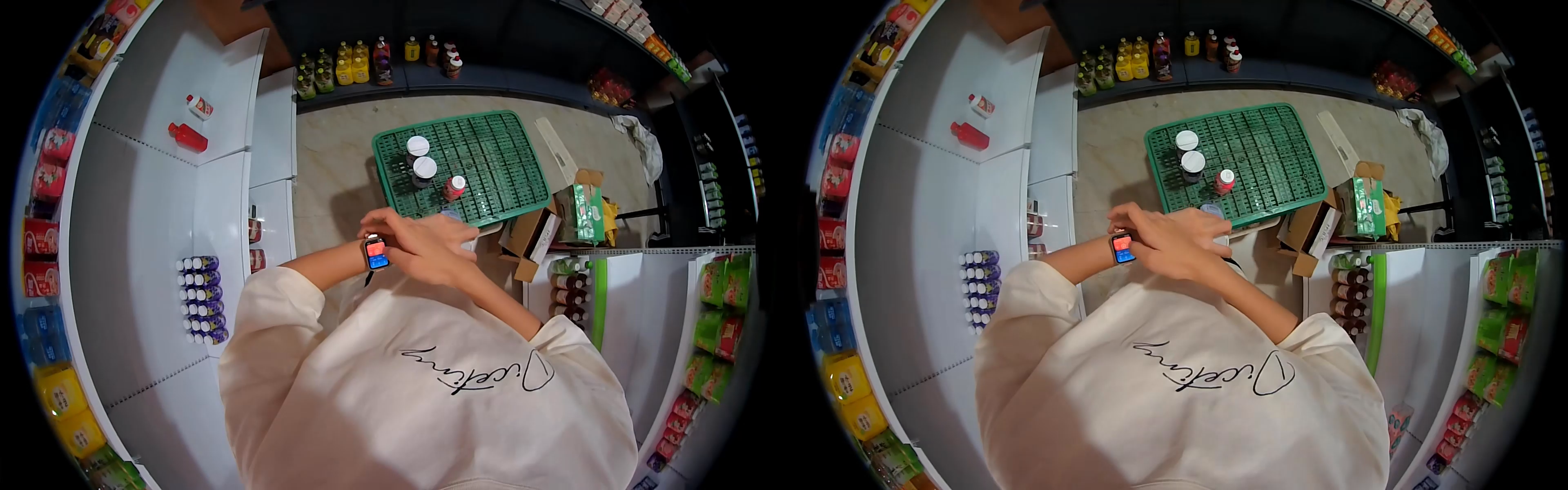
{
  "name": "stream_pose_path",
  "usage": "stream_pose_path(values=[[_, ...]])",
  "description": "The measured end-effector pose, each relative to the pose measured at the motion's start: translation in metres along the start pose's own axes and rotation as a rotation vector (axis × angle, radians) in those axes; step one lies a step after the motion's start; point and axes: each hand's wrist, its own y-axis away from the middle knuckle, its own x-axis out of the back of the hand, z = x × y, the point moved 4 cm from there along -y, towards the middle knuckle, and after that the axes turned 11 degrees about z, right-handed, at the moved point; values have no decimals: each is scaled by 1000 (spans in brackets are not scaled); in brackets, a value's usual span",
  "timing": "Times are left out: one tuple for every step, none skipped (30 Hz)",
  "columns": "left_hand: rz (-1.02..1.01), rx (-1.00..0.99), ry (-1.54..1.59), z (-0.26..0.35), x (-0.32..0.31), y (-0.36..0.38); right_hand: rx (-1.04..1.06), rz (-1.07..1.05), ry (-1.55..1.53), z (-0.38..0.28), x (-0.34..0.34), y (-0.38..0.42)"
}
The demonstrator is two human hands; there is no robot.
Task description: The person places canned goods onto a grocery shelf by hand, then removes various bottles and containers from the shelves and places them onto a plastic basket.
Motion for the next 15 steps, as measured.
stream_pose_path(values=[[-22,37,17,-2,-1,-2,-14,0,-19,4,2,0],[-41,67,36,-3,-2,-4,-19,2,-12,5,6,-1],[-63,105,42,-5,-4,-7,-26,5,-4,7,10,-1],[-86,143,47,-6,-5,-11,-35,9,4,8,14,-1],[-113,189,38,-9,-6,-15,-87,-22,-31,12,18,-1],[-140,235,28,-12,-7,-19,-139,-53,-66,15,22,-2],[-166,275,24,-17,-9,-20,-190,-84,-101,19,27,-3],[-140,305,35,-21,-14,-15,-183,-43,-154,26,31,-3],[-114,336,49,-28,-20,-10,-176,-3,-205,38,32,-2],[-75,365,64,-38,-29,-5,-166,36,-256,49,34,0],[-7,386,93,-46,-37,7,-141,82,-173,61,39,2],[60,412,117,-59,-47,15,-119,127,-91,74,44,4],[145,443,137,-69,-55,22,-99,171,-10,80,49,6],[228,479,153,-80,-61,28,-134,263,-32,84,59,8],[304,511,167,-90,-68,36,-152,360,-67,96,68,11]])
